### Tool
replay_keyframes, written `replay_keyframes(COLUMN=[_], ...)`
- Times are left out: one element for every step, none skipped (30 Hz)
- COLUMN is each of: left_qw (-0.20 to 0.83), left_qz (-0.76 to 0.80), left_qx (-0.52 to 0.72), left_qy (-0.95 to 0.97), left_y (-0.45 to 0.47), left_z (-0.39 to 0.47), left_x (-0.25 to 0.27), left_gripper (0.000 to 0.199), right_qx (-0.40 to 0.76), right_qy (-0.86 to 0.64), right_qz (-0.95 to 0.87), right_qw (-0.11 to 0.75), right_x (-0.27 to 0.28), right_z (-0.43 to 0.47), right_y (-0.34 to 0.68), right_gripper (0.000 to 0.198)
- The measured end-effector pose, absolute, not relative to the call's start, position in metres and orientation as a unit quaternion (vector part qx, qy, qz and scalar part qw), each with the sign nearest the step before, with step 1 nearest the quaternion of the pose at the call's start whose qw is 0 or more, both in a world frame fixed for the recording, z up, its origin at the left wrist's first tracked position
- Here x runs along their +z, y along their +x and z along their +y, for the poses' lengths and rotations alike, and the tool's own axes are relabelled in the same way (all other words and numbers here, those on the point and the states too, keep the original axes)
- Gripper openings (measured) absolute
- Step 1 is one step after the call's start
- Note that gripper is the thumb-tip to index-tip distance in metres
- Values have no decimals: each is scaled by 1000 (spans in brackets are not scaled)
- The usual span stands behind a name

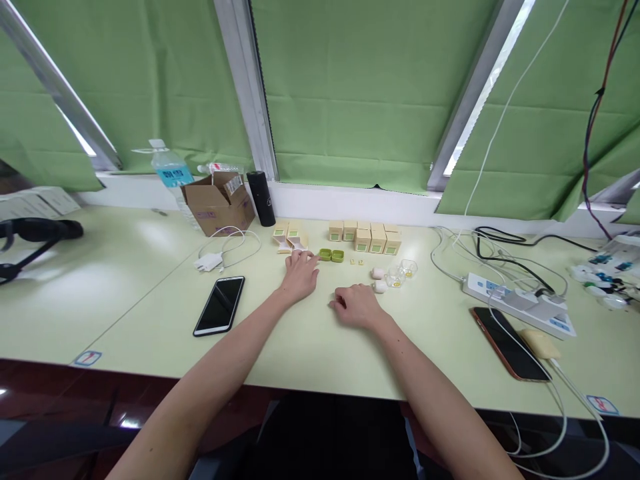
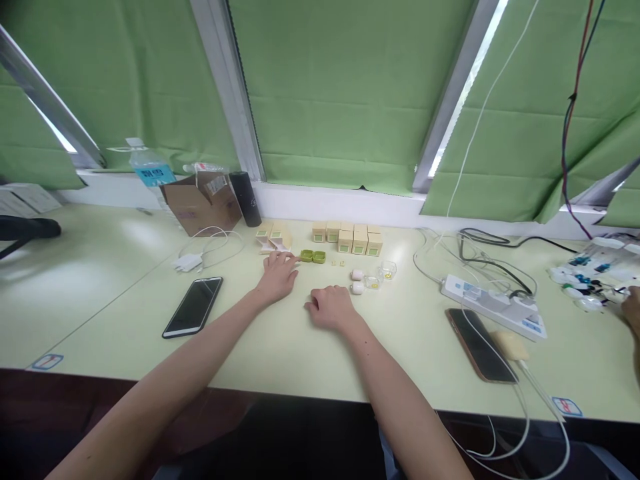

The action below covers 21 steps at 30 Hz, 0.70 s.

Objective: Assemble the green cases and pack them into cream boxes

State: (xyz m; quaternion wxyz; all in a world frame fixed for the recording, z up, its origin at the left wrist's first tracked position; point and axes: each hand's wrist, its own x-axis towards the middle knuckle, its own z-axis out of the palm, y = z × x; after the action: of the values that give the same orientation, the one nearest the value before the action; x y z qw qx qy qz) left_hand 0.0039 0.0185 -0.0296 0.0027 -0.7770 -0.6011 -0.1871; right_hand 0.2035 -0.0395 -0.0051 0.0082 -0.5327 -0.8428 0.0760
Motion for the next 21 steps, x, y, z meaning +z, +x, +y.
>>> replay_keyframes(left_qw=[10, 15, 17, 14, 8, -1, -10, -17, -21, -20, -17, -11, -7, -3, 0, 3, 5, 5, 5, 1, -8], left_qz=[-594, -585, -575, -566, -557, -551, -547, -545, -544, -544, -542, -541, -539, -537, -536, -534, -532, -528, -523, -516, -508], left_qx=[-184, -178, -170, -161, -151, -141, -133, -126, -121, -119, -119, -120, -122, -124, -125, -128, -132, -138, -144, -149, -152], left_qy=[-783, -791, -800, -809, -816, -823, -827, -829, -830, -831, -832, -833, -834, -834, -835, -836, -837, -838, -840, -843, -848], left_y=[6, 8, 9, 10, 11, 11, 11, 11, 10, 10, 9, 9, 9, 8, 8, 7, 6, 4, 3, 1, -1], left_z=[19, 20, 20, 21, 22, 22, 23, 24, 24, 25, 25, 26, 26, 25, 24, 23, 20, 18, 15, 12, 9], left_x=[-30, -31, -31, -31, -32, -32, -33, -33, -34, -34, -35, -35, -35, -34, -33, -31, -29, -26, -22, -18, -14], left_gripper=[43, 44, 44, 43, 43, 43, 43, 43, 43, 43, 43, 42, 42, 42, 41, 41, 41, 41, 40, 39, 37], right_qx=[74, 73, 72, 73, 75, 76, 78, 78, 78, 78, 76, 76, 76, 77, 77, 79, 80, 81, 81, 78, 72], right_qy=[-532, -532, -532, -532, -532, -531, -531, -532, -532, -532, -532, -533, -533, -534, -535, -536, -537, -537, -539, -543, -552], right_qz=[-843, -844, -844, -844, -844, -844, -844, -843, -843, -843, -843, -843, -843, -842, -841, -840, -840, -840, -838, -836, -831], right_qw=[8, 8, 7, 6, 5, 4, 4, 4, 5, 5, 5, 5, 3, 0, -2, -3, -2, 0, 4, 9, 19], right_x=[-6, -6, -6, -6, -6, -5, -5, -5, -4, -4, -3, -3, -3, -2, -2, -2, -2, -2, -2, -2, -2], right_z=[-39, -39, -39, -39, -39, -39, -39, -39, -39, -39, -39, -40, -40, -40, -41, -41, -41, -41, -41, -40, -39], right_y=[204, 204, 204, 204, 204, 204, 203, 203, 203, 203, 203, 203, 203, 203, 203, 203, 203, 202, 202, 202, 203], right_gripper=[28, 28, 28, 28, 28, 28, 28, 28, 28, 28, 28, 29, 29, 29, 29, 28, 28, 28, 28, 27, 26])
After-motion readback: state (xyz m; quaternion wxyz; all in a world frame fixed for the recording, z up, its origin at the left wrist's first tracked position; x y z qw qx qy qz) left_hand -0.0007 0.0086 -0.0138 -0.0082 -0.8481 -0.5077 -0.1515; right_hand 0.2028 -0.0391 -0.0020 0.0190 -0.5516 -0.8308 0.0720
